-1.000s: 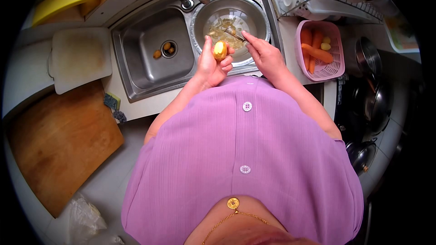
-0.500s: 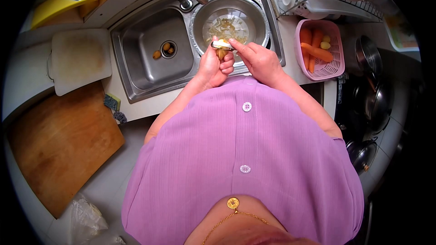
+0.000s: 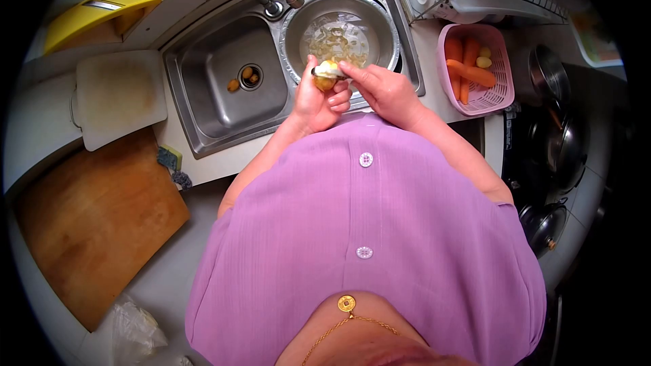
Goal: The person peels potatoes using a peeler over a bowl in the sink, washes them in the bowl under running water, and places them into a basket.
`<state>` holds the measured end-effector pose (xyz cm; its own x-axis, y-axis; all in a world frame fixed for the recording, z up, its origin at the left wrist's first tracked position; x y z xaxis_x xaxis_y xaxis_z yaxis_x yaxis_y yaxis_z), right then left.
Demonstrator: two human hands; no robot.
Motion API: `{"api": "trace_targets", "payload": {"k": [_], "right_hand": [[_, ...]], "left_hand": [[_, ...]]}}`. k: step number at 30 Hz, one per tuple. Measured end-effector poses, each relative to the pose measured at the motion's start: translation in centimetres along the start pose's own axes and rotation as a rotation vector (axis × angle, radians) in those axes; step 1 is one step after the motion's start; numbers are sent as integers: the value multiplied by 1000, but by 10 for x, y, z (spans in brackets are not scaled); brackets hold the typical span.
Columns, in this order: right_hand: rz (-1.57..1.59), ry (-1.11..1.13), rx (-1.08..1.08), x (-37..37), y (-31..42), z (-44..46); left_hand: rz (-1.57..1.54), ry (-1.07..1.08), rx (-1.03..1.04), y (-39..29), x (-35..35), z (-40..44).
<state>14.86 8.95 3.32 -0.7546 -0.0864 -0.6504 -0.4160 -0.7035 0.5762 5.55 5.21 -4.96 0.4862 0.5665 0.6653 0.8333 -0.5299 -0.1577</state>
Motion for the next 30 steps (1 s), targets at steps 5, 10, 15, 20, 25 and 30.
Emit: {"api": "trace_targets", "payload": {"k": [5,10,15,20,25,30], "right_hand": [[-70,15,-49,-2,6,2],[-28,-84,52,-6,0,5],[64,-56,193,2,-15,0],[188,3,359,4,-17,-1],[270,65,542,12,-32,-9],[301,193,926,26,-67,-38]], "left_hand": [[26,28,-23,0,3,0],[5,119,-37,2,7,-2],[75,136,35,-4,3,3],[194,109,138,-13,-5,8],[223,146,192,-18,1,2],[318,222,328,-39,13,-13]]}}
Point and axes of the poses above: each hand's wrist, its own z-axis towards the middle knuckle, its own x-axis out of the palm, y = z × x, the point moved 8 cm from there along z, towards the middle knuckle, and after that the axes turned 13 degrees about -y, right-handed, at the moved point
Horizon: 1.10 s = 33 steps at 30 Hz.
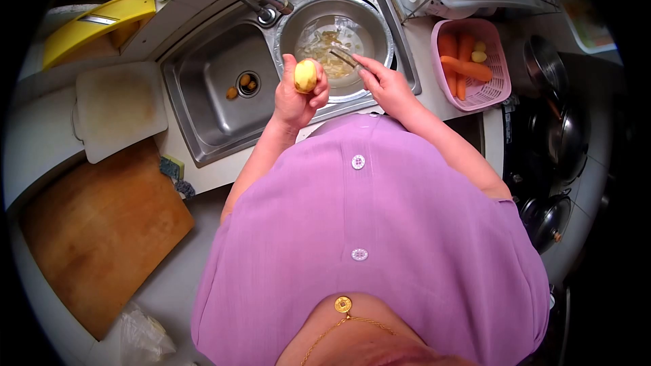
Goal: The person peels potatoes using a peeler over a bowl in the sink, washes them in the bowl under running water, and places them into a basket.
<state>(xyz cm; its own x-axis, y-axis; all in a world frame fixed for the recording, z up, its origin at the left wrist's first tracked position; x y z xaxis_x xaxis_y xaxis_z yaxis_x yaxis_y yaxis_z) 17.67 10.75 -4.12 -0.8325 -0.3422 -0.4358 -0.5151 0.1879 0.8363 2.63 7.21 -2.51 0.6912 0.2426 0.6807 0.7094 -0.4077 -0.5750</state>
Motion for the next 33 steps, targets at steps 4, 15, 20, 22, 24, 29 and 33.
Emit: {"api": "trace_targets", "payload": {"k": [4,15,20,22,24,29,33], "right_hand": [[-124,-147,-406,-13,27,3],[-217,-204,-854,-16,91,-34],[-293,-213,-825,-14,87,-31],[-6,-297,-623,-21,66,-14],[-23,-261,-557,-25,59,-11],[-30,-236,-695,-25,78,-29],[-281,-131,-741,-16,85,-35]], "left_hand": [[31,53,16,-4,1,-1],[662,-149,246,-12,2,0],[688,-204,268,-16,8,-6],[834,-171,339,-19,9,-8],[981,-136,409,-22,14,-9],[1352,-308,880,-46,29,-18],[1358,-335,816,-43,20,-15]]}}
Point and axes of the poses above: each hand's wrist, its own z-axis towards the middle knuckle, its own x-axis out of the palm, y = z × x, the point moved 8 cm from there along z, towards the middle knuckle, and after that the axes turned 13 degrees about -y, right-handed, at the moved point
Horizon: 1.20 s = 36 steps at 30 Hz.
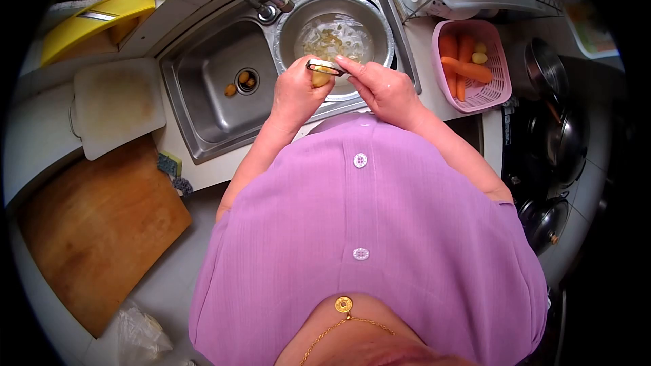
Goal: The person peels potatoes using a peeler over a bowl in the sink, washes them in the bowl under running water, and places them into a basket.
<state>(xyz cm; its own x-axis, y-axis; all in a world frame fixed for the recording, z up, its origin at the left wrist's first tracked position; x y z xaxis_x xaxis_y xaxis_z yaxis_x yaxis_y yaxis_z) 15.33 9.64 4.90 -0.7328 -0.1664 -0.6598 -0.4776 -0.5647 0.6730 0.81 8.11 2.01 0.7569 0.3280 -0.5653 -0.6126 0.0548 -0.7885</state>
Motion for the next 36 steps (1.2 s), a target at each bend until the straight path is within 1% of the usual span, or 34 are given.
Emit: {"api": "trace_targets", "payload": {"k": [1,2,3,4,6,7,8,9,10,11,12,13,15,16,18,20,22,23,25,26,28,32,34,35,36], "right_hand": [[-44,-14,-16,-1,0,1],[-44,-15,-15,0,0,0],[-12,-56,9,0,-2,-1],[20,-96,32,0,-5,-2],[54,-142,73,3,-15,-4],[87,-188,116,3,-22,-5],[86,-190,117,3,-26,-7],[170,-120,289,8,-44,-12],[256,-48,460,15,-56,-18],[256,-48,461,15,-56,-18],[327,-7,583,20,-60,-21],[397,35,703,25,-65,-26],[422,39,717,28,-69,-27],[450,48,732,31,-70,-27],[465,40,729,31,-70,-26],[478,31,730,30,-71,-26],[602,40,781,34,-70,-27],[601,43,779,33,-68,-26],[574,-34,707,23,-60,-20],[574,-29,705,24,-59,-20],[468,-63,592,18,-55,-17],[389,-30,548,13,-44,-15],[261,-94,313,7,-30,-10],[260,-92,312,7,-29,-10],[222,-111,213,3,-20,-7]], "left_hand": [[0,1,1,0,1,0],[34,-34,61,-4,-1,1],[69,-69,121,-8,-3,1],[69,-69,122,-8,-3,1],[183,-96,188,-11,-5,1],[182,-95,189,-11,-6,0],[159,-141,225,-15,-11,-1],[135,-189,261,-18,-16,-1],[135,-189,261,-17,-17,-2],[88,-166,186,-11,-17,-1],[40,-140,113,-6,-15,0],[38,-138,116,-6,-14,1],[-532,141,-396,21,12,-7],[-532,138,-396,21,10,-6],[-1012,272,-777,24,26,-18],[-1012,277,-762,23,28,-20],[-755,207,-501,16,23,-14],[-756,203,-501,17,26,-16],[-449,54,-251,11,14,-9],[-448,50,-253,9,12,-9],[-170,16,-214,1,2,-5],[-107,-23,-186,5,1,-5],[-18,-68,-75,-2,-2,-4],[-19,-69,-76,-1,-1,-4],[-16,-101,-12,-3,-2,-3]]}}
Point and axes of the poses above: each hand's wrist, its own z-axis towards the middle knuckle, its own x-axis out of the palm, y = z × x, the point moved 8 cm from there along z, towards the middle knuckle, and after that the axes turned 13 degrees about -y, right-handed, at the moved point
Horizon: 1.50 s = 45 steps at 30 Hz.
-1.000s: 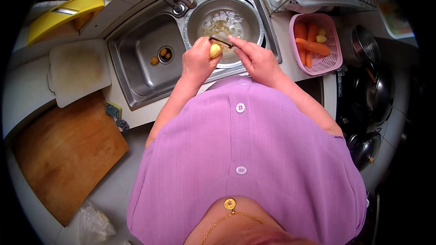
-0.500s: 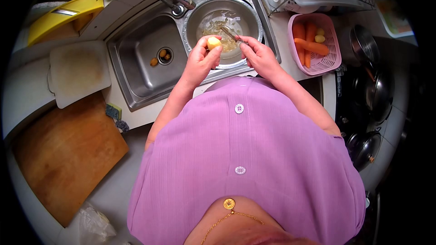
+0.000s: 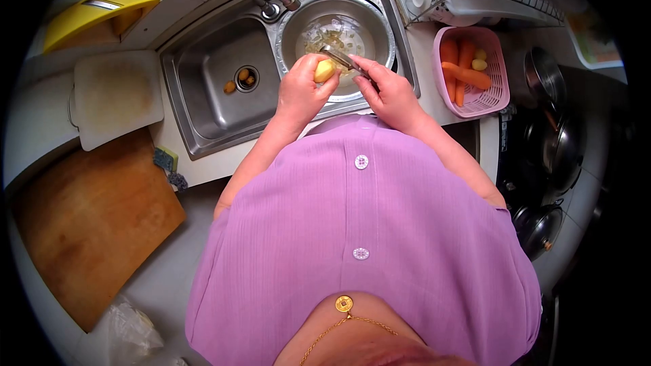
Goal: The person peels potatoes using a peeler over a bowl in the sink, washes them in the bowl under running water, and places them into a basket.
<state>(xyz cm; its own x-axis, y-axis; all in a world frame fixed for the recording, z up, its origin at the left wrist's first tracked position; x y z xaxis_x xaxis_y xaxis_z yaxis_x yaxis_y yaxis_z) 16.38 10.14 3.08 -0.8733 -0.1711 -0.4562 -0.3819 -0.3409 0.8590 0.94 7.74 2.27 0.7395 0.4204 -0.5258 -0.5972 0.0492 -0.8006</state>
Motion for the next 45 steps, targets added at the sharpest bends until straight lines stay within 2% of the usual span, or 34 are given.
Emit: {"api": "trace_targets", "payload": {"k": [1,8,10,11,13,14,16,18,20,21,24,26,27,28,29,31,33,34,35,36,37,39,40,42,44,45], "right_hand": [[-31,-11,-102,-1,9,0],[-123,32,-162,5,3,-1],[-27,17,182,10,-45,-2],[-29,13,180,9,-47,0],[344,124,647,22,-65,-9],[343,123,651,22,-60,-6],[557,152,686,29,-47,0],[581,182,726,34,-50,1],[839,237,937,46,-56,-9],[908,234,967,44,-47,-8],[1036,202,984,46,-51,-12],[997,183,982,46,-53,-13],[960,162,978,46,-55,-12],[958,165,978,46,-57,-11],[841,132,897,40,-62,-7],[722,105,814,33,-70,-6],[498,54,608,19,-71,1],[497,59,608,18,-67,0],[322,43,405,7,-50,4],[148,28,200,0,-32,8],[148,34,200,1,-31,7],[23,32,-39,0,-13,6],[23,36,-39,0,-11,7],[-64,-39,-219,-4,7,8],[-115,-8,-257,-2,9,6],[-166,20,-296,0,12,5]], "left_hand": [[0,-31,63,-3,-2,0],[121,2,88,0,-1,-1],[79,-37,115,-3,-3,-1],[76,-37,118,-4,-2,0],[119,100,67,-3,7,-3],[118,103,65,-4,7,-4],[168,244,162,-11,17,-8],[185,266,170,-16,17,-6],[-66,341,-70,-6,21,-5],[-66,338,-71,-5,20,-4],[-179,287,12,-6,19,0],[-493,225,-108,3,23,-2],[-494,222,-109,-1,22,-1],[-604,278,-282,0,24,-4],[-714,333,-457,3,29,-9],[-749,348,-541,11,31,-13],[-785,362,-625,20,31,-14],[-807,383,-654,22,31,-15],[-829,405,-685,23,32,-17],[-831,399,-688,23,31,-16],[-793,434,-667,21,32,-16],[-756,466,-649,18,33,-16],[-693,475,-650,18,34,-17],[-631,481,-652,21,40,-20],[-586,315,-460,21,36,-13],[-586,314,-462,22,36,-14]]}}
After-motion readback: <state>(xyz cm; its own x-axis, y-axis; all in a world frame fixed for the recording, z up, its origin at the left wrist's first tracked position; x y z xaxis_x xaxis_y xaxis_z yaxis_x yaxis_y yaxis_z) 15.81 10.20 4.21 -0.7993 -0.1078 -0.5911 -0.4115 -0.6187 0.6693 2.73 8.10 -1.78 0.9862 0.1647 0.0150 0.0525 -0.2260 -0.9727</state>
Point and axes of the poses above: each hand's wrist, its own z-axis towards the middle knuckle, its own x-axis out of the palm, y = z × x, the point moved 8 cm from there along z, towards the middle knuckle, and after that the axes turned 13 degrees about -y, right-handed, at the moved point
